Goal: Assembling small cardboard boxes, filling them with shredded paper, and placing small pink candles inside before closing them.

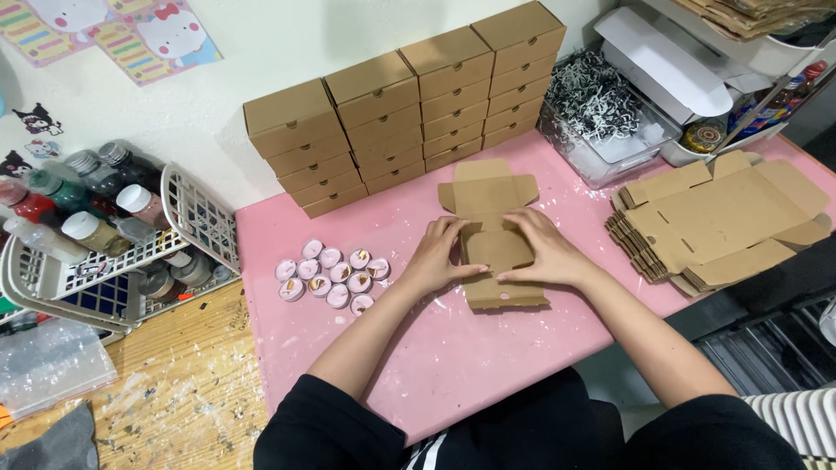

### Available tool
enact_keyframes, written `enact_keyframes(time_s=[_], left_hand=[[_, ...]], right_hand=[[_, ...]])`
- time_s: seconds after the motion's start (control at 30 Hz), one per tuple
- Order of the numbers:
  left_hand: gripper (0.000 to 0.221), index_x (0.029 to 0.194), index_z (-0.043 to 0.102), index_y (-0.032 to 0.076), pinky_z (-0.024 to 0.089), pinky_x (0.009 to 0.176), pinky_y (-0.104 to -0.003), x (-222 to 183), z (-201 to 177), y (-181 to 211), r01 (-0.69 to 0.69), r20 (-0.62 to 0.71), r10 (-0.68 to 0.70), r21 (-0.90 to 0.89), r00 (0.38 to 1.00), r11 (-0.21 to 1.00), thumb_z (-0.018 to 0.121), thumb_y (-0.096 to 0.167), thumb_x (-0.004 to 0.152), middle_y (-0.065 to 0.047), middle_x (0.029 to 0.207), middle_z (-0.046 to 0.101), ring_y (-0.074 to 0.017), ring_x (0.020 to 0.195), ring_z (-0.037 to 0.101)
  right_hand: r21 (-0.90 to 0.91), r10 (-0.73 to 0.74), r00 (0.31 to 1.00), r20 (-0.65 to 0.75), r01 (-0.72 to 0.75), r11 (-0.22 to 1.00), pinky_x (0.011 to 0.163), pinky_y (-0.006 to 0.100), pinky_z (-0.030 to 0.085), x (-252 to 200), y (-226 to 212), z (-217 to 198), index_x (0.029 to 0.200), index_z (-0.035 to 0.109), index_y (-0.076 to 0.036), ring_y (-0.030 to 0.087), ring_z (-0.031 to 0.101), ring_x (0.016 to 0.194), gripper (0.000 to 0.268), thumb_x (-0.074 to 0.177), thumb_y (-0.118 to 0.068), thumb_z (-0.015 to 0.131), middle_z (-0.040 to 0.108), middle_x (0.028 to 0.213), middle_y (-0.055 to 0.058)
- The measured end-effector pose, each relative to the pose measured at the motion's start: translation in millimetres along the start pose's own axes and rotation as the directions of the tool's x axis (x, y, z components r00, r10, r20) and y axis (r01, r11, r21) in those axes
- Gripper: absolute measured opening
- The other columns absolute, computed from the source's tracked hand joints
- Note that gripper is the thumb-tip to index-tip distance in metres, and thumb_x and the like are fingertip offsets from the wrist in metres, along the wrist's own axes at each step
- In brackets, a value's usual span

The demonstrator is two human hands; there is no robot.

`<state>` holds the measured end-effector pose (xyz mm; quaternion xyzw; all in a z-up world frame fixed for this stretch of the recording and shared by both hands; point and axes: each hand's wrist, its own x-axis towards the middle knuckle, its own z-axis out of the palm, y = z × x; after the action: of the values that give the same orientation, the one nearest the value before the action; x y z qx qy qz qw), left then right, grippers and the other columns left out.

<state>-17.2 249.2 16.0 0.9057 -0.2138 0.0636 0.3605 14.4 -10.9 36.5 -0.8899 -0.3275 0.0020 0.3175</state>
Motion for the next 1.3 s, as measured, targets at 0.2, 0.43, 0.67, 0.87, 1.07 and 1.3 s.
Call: enact_keyframes(time_s=[0.2, 0.43, 0.67, 0.87, 1.07, 1.3], left_hand=[[0.097, 0.148, 0.048, 0.004, 0.044, 0.112, -0.047, -1.5, 15.7, -12.5, -0.034, -0.023, 0.034, -0.015, 0.999, 0.999, 0.087, 0.051, 0.073, -0.019, 0.144, 0.046, -0.0380, 0.135, 0.044], [0.125, 0.164, 0.021, 0.005, 0.039, 0.118, -0.050, -6.2, -5.2, 1.3, -0.054, 0.127, 0.060, -0.055, 0.990, 0.997, 0.087, 0.060, 0.073, -0.026, 0.159, 0.031, -0.0434, 0.147, 0.033], [0.150, 0.162, 0.007, 0.019, 0.029, 0.117, -0.056, -12.6, -15.1, 16.5, -0.138, 0.351, 0.082, 0.139, 0.933, 0.981, 0.095, 0.057, 0.046, -0.038, 0.158, 0.011, -0.0540, 0.145, 0.019], [0.121, 0.160, 0.022, 0.013, 0.035, 0.115, -0.057, -9.2, -5.6, 9.1, -0.191, 0.143, 0.167, 0.169, 0.975, 0.967, 0.085, 0.057, 0.067, -0.031, 0.154, 0.032, -0.0484, 0.139, 0.037], [0.081, 0.153, 0.035, 0.011, 0.043, 0.108, -0.052, -6.8, 1.7, 5.1, -0.176, -0.008, 0.181, 0.212, 0.983, 0.961, 0.071, 0.049, 0.091, -0.018, 0.143, 0.050, -0.0371, 0.126, 0.052], [0.047, 0.138, 0.056, 0.016, 0.047, 0.103, -0.048, -2.6, 10.2, -3.0, -0.179, -0.111, 0.220, 0.300, 0.969, 0.937, 0.065, 0.037, 0.097, -0.015, 0.137, 0.062, -0.0344, 0.118, 0.062]], right_hand=[[-0.190, -0.149, 0.989, -0.021, 0.143, 0.971, 0.111, 0.050, 0.038, 10.1, -31.2, -0.4, 0.149, 0.045, -0.008, 0.039, 0.044, 0.134, 0.108, 0.061, -0.054, 0.087, 0.050, 0.143, 0.017], [-0.180, -0.085, 0.994, -0.069, 0.072, 0.981, 0.110, 0.049, 0.039, 6.6, -21.1, 11.5, 0.138, 0.058, -0.008, 0.035, 0.049, 0.131, 0.089, 0.068, -0.056, 0.086, 0.057, 0.139, 0.014], [-0.137, -0.102, 0.989, -0.108, 0.087, 0.987, 0.107, 0.048, 0.043, 7.4, -16.9, 12.8, 0.135, 0.061, -0.010, 0.035, 0.051, 0.126, 0.085, 0.067, -0.054, 0.087, 0.060, 0.133, 0.012], [0.006, -0.065, 0.995, -0.080, 0.066, 0.998, 0.111, 0.047, 0.037, 11.8, 18.3, 22.5, 0.137, 0.060, -0.010, 0.036, 0.047, 0.130, 0.065, 0.088, -0.052, 0.058, 0.057, 0.137, 0.014], [0.786, 0.105, 0.994, 0.009, -0.071, 0.614, 0.122, 0.041, 0.029, 7.4, 31.8, 19.6, 0.139, 0.059, -0.007, 0.029, 0.040, 0.145, 0.064, 0.107, -0.045, 0.018, 0.050, 0.150, 0.012], [0.652, 0.010, 0.989, -0.144, 0.088, 0.753, 0.124, 0.041, 0.024, 0.0, 33.2, 26.5, 0.144, 0.043, -0.004, 0.026, 0.033, 0.152, 0.065, 0.079, -0.008, 0.045, 0.045, 0.153, 0.015]])
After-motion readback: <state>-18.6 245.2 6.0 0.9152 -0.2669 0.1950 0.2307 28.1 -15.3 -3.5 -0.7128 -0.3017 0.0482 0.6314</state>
